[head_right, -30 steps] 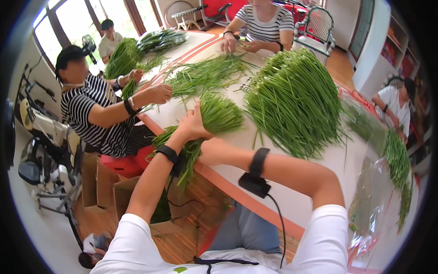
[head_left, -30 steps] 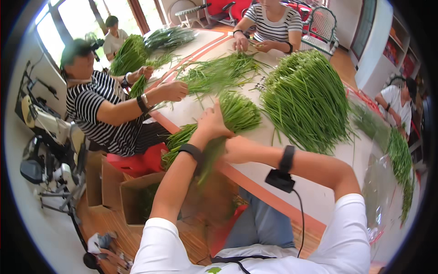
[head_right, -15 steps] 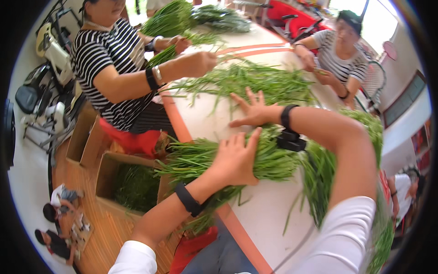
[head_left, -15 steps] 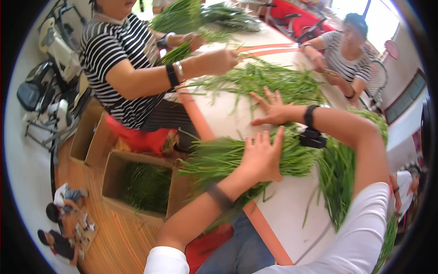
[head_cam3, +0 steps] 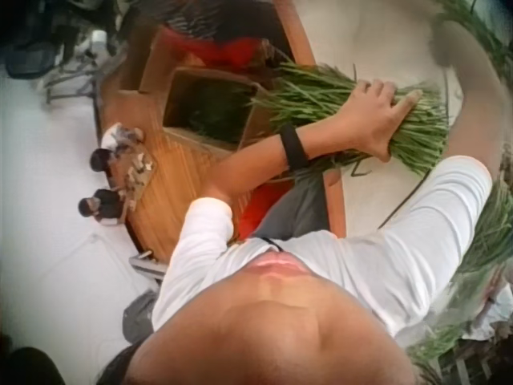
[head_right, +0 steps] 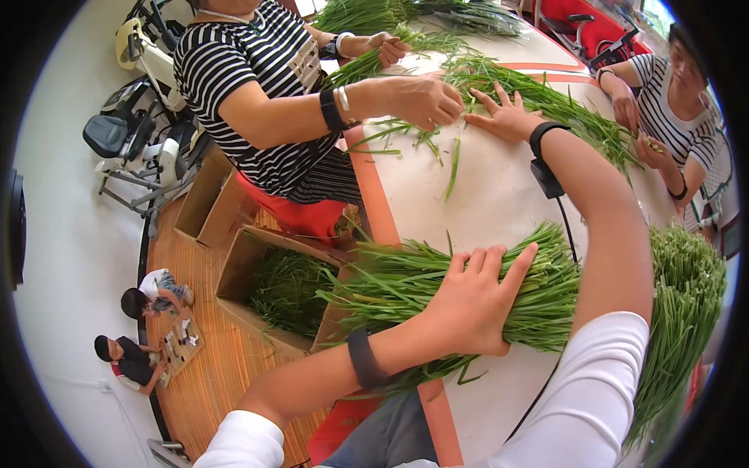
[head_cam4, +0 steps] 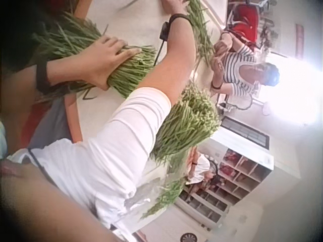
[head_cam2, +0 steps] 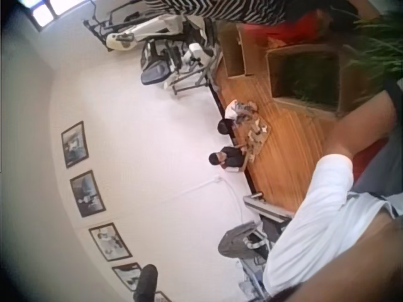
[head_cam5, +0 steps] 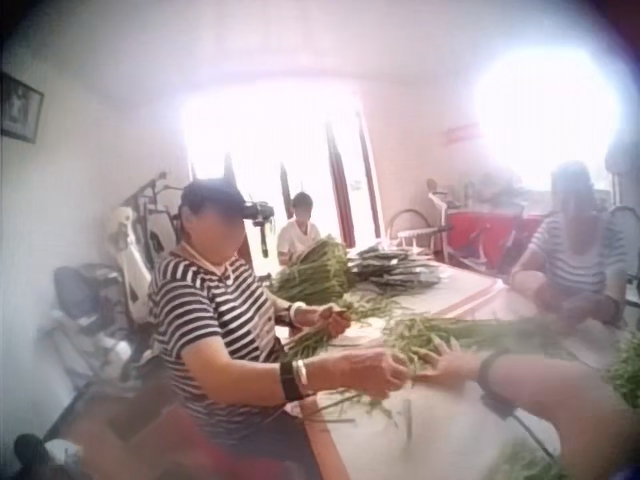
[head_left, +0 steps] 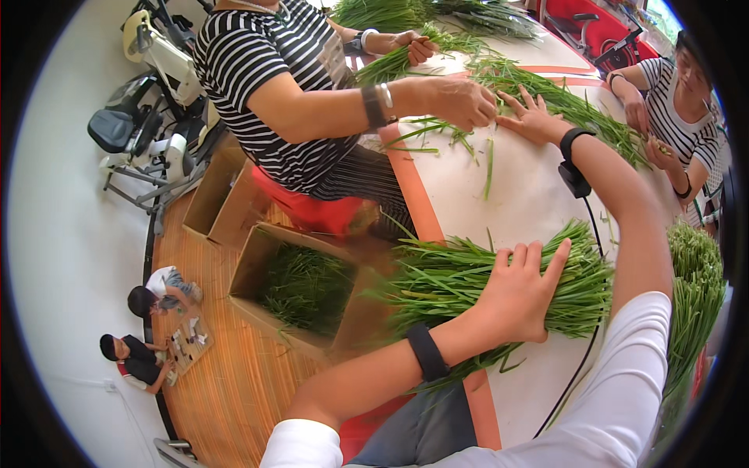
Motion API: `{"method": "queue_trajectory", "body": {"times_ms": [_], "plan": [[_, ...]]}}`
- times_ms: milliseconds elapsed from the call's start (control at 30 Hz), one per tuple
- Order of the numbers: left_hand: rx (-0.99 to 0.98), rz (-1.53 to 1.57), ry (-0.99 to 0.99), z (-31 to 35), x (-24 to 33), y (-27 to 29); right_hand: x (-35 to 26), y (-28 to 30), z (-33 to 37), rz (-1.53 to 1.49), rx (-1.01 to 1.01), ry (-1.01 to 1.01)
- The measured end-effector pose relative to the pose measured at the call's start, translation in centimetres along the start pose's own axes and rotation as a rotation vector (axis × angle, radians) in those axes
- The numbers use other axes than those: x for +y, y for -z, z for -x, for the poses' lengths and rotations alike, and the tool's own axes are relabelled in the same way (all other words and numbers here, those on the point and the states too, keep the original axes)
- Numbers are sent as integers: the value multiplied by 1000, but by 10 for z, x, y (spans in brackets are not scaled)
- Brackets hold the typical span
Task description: The person gathers handfuls of green stalks from a pile on a table, aligns them, and inserts them into clear plastic bags.
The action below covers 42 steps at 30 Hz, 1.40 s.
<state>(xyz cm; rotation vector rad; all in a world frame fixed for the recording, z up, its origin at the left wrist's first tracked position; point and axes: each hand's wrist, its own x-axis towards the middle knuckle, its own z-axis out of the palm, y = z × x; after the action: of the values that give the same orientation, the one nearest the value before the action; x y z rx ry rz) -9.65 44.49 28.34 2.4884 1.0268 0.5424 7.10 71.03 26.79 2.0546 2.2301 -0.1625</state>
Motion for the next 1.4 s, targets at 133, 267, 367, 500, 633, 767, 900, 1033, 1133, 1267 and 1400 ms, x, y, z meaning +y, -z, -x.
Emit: {"method": "queue_trajectory", "body": {"times_ms": [133, 267, 367, 500, 633, 767, 900, 1033, 1133, 1267, 1400], "plan": [[-10, -8, 6, -1, -5, -1, -9, 8, -2, 79, -49, -38], [-89, -69, 7, -12, 0, 6, 30, 35, 29, 454, -48, 276], [-152, -120, 53, -9, -3, 11, 10, 93, 126, 247, 0, 451], [-202, -155, 77, -13, -2, 12, 7, 112, 291, 82, 54, 583], [-208, -214, 73, -11, -4, 9, -25, 41, 415, -425, -398, 447], [-179, -214, 21, -19, -4, 14, -52, -59, 429, -183, 230, 346], [-226, -164, -14, -42, -17, 17, -82, -72, 375, -272, 362, 87], [-162, 21, -133, -62, -31, -2, -78, -61, 355, -372, 414, 3], [-181, 2, -265, -67, -119, -1, -99, -69, 333, -463, 508, 124], [-180, 160, -266, -79, -78, -2, -76, -62, 339, -516, 448, 39], [-278, 265, -211, -65, -42, 5, -79, -59, 373, -633, 310, -130]]}}
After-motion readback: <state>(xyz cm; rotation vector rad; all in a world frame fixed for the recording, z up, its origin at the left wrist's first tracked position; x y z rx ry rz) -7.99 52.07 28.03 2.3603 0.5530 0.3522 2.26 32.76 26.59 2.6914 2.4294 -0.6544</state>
